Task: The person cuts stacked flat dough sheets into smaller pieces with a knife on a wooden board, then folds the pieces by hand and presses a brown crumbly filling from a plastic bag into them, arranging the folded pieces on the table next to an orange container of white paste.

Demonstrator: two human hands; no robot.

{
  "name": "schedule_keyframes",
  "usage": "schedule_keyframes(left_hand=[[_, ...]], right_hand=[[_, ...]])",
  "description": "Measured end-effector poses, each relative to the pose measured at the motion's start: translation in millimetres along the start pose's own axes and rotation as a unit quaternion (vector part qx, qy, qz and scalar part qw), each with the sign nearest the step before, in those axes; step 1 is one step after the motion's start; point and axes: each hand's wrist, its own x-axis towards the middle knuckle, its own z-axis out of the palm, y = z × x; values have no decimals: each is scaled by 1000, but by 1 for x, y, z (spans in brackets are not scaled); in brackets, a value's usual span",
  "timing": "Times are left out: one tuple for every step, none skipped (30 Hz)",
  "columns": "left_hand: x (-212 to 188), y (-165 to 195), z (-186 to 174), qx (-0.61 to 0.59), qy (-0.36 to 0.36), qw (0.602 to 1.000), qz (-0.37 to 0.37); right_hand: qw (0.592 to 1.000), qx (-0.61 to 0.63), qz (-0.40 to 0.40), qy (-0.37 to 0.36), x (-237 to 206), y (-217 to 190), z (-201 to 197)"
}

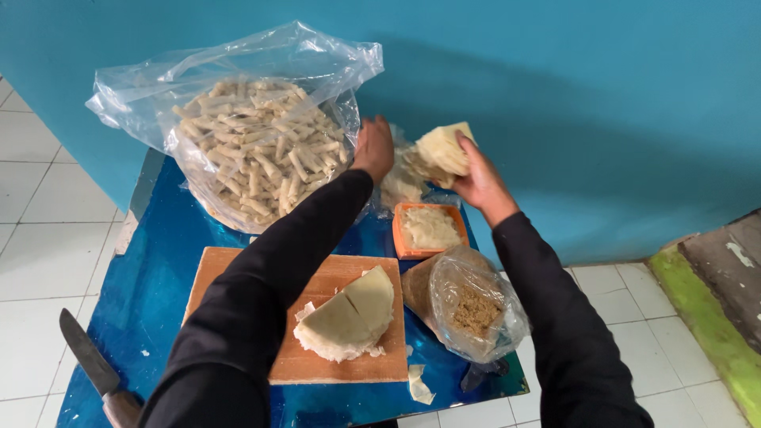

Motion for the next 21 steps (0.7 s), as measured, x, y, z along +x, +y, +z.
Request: schedule_keyframes(left_hand=[[3, 2, 0, 26, 5, 999, 46], [7, 6, -1, 51, 11, 994, 93], [11, 11, -4, 77, 17, 987, 139], [14, 17, -5, 70, 17, 991, 114], [18, 24, -7, 62, 16, 994, 89], [21, 31, -7, 53, 17, 996, 63], [27, 38, -8, 42, 28, 996, 70], [32, 45, -9, 32, 36, 996, 76], [35, 50, -8, 23, 42, 995, 82], [36, 54, -8, 25, 30, 997, 61], [37, 58, -8, 27, 17, 999, 41], [38, 61, -6, 29, 2, 999, 21], [37, 63, -4, -1, -12, 999, 40], [36, 65, -4, -30, -25, 998, 57], [35, 67, -3, -60, -40, 994, 76], [32, 66, -1, -31, -22, 994, 99], [28, 63, 1, -2, -4, 993, 120], [24, 61, 3, 26, 14, 990, 140], [22, 59, 1, 48, 19, 988, 147], [19, 56, 0, 68, 26, 986, 153], [17, 54, -2, 87, 34, 983, 160]], right_hand=[[1000, -10, -4, -20, 4, 2, 8], [999, -21, -10, -40, 7, 4, 14], [998, -29, -14, -48, 9, 6, 20], [998, -37, -19, -56, 11, 7, 25], [997, -44, -24, -63, 12, 7, 29], [997, -45, -20, -55, 12, 7, 32], [998, -47, -18, -48, 12, 7, 35], [998, -46, -16, -37, 11, 7, 37], [998, -49, 13, -34, 9, 7, 39], [997, -55, 42, -34, 9, 6, 40], [995, -61, 70, -34, 9, 6, 42], [993, -73, 76, -46, 8, 7, 42], [991, -88, 84, -59, 9, 7, 43], [988, -102, 93, -72, 9, 9, 44], [988, -93, 97, -70, 9, 11, 46], [989, -86, 99, -69, 12, 11, 47], [989, -79, 103, -68, 14, 12, 49], [990, -72, 102, -67, 16, 13, 50], [990, -65, 101, -68, 18, 13, 52], [991, -60, 101, -69, 18, 13, 52], [995, -39, 82, -49, 18, 11, 52]])
